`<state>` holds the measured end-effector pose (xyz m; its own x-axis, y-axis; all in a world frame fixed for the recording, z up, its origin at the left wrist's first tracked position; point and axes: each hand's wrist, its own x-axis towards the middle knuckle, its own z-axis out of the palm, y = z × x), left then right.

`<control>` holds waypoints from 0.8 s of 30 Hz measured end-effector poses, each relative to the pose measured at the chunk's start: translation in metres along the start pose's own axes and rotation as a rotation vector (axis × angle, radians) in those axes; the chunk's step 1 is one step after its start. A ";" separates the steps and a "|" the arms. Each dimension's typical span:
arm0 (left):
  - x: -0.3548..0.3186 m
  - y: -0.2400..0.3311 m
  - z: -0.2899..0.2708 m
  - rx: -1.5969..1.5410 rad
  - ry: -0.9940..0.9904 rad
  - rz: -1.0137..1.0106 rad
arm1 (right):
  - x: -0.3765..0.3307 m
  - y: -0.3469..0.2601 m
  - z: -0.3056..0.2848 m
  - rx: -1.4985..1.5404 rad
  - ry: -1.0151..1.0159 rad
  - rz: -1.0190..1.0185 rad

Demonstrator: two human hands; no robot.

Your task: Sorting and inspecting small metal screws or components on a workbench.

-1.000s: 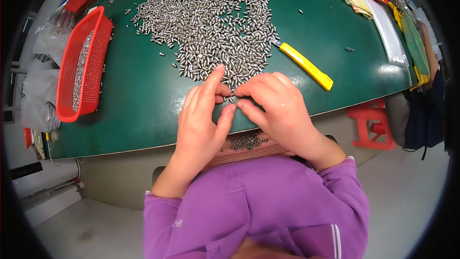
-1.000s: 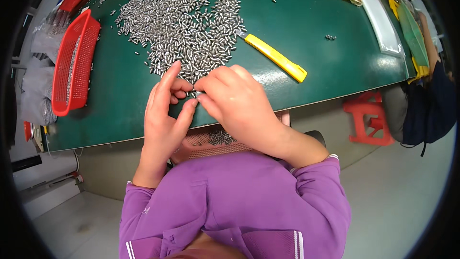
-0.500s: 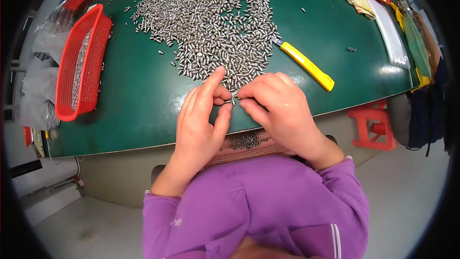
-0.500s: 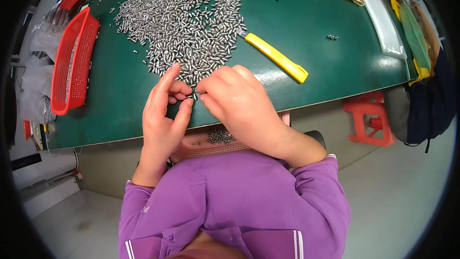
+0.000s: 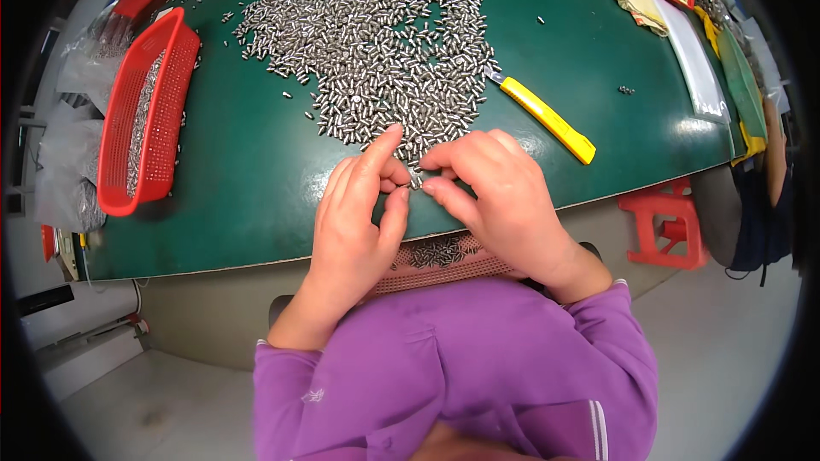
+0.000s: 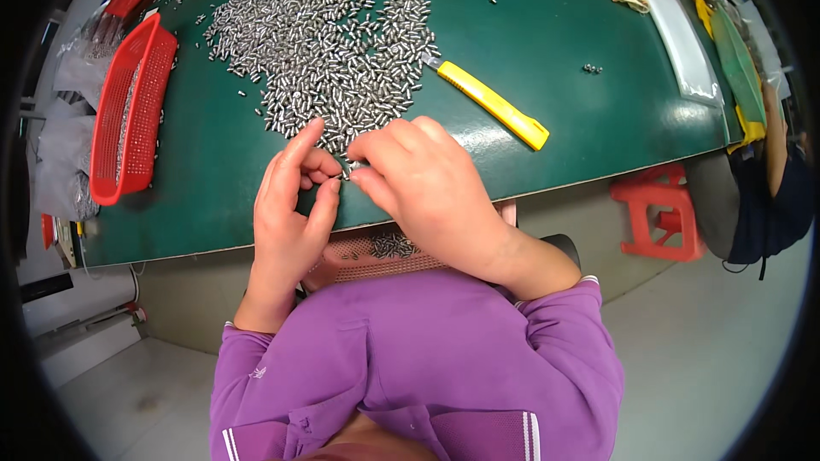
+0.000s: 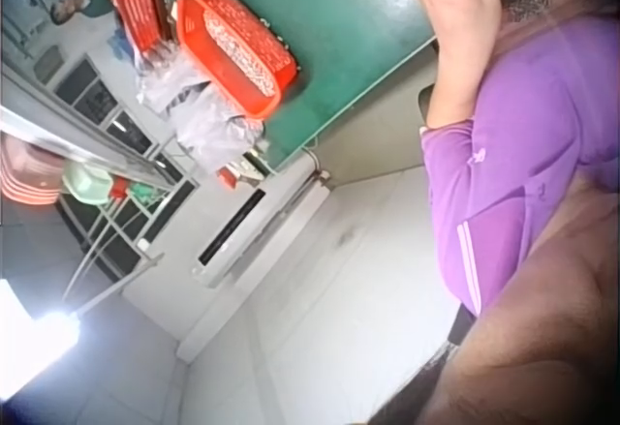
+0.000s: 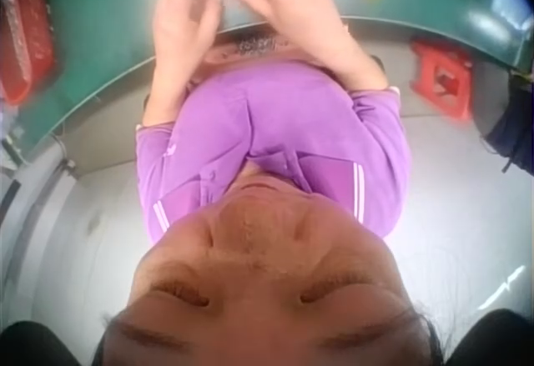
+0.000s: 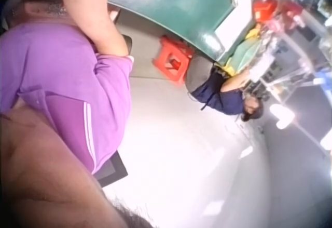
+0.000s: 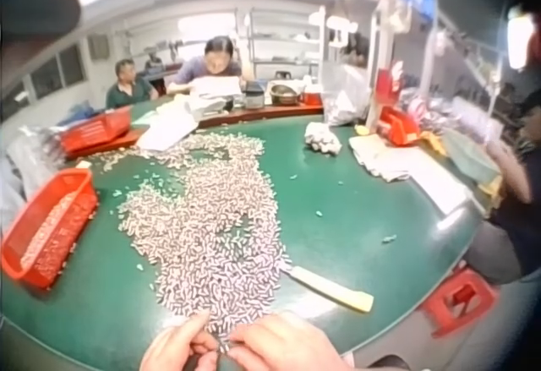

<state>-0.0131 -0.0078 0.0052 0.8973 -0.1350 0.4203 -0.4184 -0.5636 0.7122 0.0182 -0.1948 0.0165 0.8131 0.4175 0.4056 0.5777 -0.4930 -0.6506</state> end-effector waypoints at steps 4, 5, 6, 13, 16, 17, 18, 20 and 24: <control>0.001 -0.001 -0.001 0.011 -0.032 0.025 | 0.004 0.000 -0.001 -0.049 -0.016 -0.069; 0.002 0.000 -0.001 0.009 -0.029 0.022 | 0.004 -0.001 -0.002 -0.057 -0.035 -0.078; 0.002 -0.001 -0.001 0.011 -0.027 0.020 | 0.005 -0.001 -0.003 -0.055 -0.037 -0.081; -0.001 0.001 -0.003 0.012 -0.032 0.012 | 0.005 0.001 -0.009 -0.037 -0.063 -0.116; -0.002 0.002 -0.003 -0.003 -0.045 -0.008 | 0.004 0.001 -0.008 0.003 -0.086 -0.120; -0.003 0.002 -0.003 -0.029 -0.052 -0.033 | 0.003 0.000 -0.007 0.027 -0.097 -0.099; -0.003 0.003 -0.003 -0.028 -0.051 -0.032 | 0.004 0.000 -0.006 0.027 -0.097 -0.101; -0.003 0.004 -0.004 -0.055 -0.060 -0.042 | 0.004 -0.001 -0.005 0.041 -0.078 -0.142; -0.004 0.005 -0.003 -0.045 -0.062 -0.052 | 0.005 0.000 -0.005 0.035 -0.062 -0.144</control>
<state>-0.0195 -0.0072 0.0086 0.9244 -0.1573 0.3474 -0.3755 -0.5343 0.7573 0.0220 -0.1963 0.0217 0.7154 0.5289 0.4566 0.6843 -0.3980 -0.6111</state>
